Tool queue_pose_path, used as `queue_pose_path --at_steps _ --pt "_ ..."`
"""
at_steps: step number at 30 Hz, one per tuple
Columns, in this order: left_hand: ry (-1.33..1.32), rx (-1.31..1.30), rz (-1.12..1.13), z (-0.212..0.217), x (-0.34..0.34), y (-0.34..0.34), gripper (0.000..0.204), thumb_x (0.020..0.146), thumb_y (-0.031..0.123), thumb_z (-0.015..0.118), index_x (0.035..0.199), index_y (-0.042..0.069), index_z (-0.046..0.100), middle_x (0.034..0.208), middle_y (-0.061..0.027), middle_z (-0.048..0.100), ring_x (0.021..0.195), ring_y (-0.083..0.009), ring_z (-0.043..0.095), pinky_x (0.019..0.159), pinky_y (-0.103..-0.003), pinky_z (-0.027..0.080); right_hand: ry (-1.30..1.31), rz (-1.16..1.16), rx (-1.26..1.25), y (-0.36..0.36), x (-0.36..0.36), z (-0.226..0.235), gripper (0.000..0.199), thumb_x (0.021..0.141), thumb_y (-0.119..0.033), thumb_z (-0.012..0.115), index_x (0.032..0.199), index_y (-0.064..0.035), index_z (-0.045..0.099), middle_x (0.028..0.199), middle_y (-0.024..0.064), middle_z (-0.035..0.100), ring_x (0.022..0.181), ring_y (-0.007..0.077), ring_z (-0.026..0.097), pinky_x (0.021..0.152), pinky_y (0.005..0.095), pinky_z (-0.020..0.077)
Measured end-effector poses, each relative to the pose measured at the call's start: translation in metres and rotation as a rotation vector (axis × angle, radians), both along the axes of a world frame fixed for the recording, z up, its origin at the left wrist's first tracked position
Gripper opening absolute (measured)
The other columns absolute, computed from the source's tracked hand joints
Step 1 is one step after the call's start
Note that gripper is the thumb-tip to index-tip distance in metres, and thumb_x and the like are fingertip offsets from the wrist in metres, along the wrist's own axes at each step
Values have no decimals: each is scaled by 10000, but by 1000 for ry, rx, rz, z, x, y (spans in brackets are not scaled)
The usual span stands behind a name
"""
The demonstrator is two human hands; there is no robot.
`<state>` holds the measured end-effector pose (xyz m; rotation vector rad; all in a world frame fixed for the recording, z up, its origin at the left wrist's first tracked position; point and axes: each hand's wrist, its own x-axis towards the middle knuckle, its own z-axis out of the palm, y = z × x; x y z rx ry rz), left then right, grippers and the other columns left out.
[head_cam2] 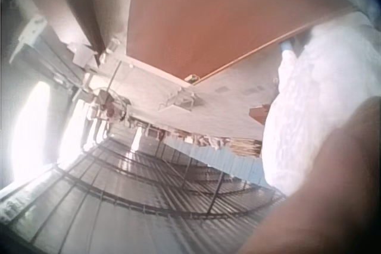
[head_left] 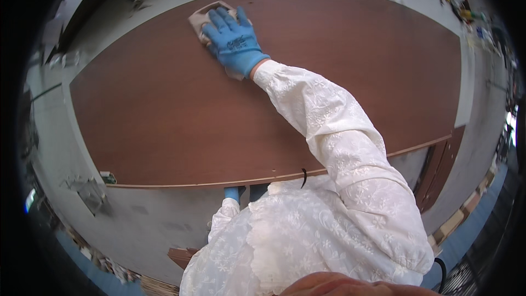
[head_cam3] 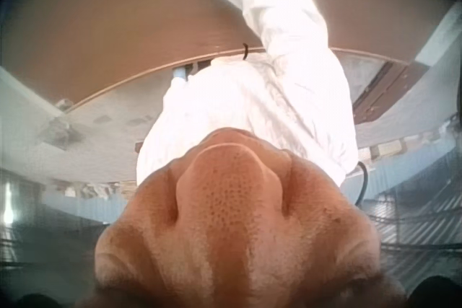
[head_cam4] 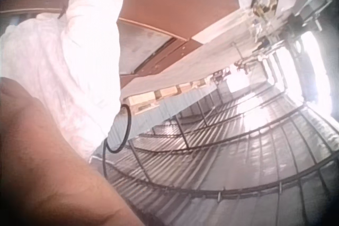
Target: The person uses a yellow scraper to remove residue from a large wooden panel, then wipes the surface with a cloth. They flip the panel over and continue wiping both sides with a cloth, occasionally applying liquid from a bottle.
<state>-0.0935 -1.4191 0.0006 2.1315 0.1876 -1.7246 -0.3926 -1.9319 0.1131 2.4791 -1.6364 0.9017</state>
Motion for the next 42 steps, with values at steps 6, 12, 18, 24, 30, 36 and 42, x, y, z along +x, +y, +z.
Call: queue_pose_path --at_steps 6,12,18,24,30,36,42 --pt "3 62 -71 11 -25 -17 371 1016 342 707 1272 82 642 1069 -124 753 852 -266 736 710 -425 583 237 -533 228 51 -265 25 381 998 -358 589 1306 -151 675 1401 179 644 1182 422 635 1024 566 506" --pt "-16 75 -130 13 -51 -32 376 1016 340 708 1279 80 640 1070 -120 752 856 -263 736 713 -424 585 281 -897 325 114 -389 31 542 1045 -460 539 1536 -229 558 1660 105 462 1500 390 455 1219 656 290" --pt "-41 39 -209 19 -100 -60 381 1016 338 709 1286 78 639 1071 -117 751 860 -261 736 716 -423 588 94 -362 269 125 -274 13 559 968 -510 659 1445 -220 631 1641 148 471 1473 388 475 1244 657 272" --pt "-78 78 -188 44 -126 -27 386 1017 336 710 1293 76 638 1072 -113 751 864 -258 736 719 -422 590 302 -741 93 137 -486 3 512 1011 -477 590 1459 -234 628 1646 101 478 1475 346 489 1229 625 293" --pt "-39 112 -190 44 -153 9 391 1017 333 711 1300 74 637 1073 -109 750 868 -255 736 722 -421 593 201 -931 176 90 -444 7 538 1005 -448 564 1499 -237 592 1650 139 465 1508 394 432 1193 685 279" --pt "-13 6 -233 14 -160 -31 397 1017 331 712 1307 72 635 1074 -105 749 872 -253 736 725 -420 595 214 -370 203 -16 -205 30 418 969 -343 582 1333 -153 665 1362 159 617 1253 364 602 1075 578 451" --pt "-65 13 -205 19 -135 -39 402 1017 329 713 1314 70 634 1075 -102 748 876 -250 736 727 -419 598 -43 -116 60 3 -241 8 335 993 -345 609 1292 -208 675 1556 153 540 1493 398 447 1228 630 268"
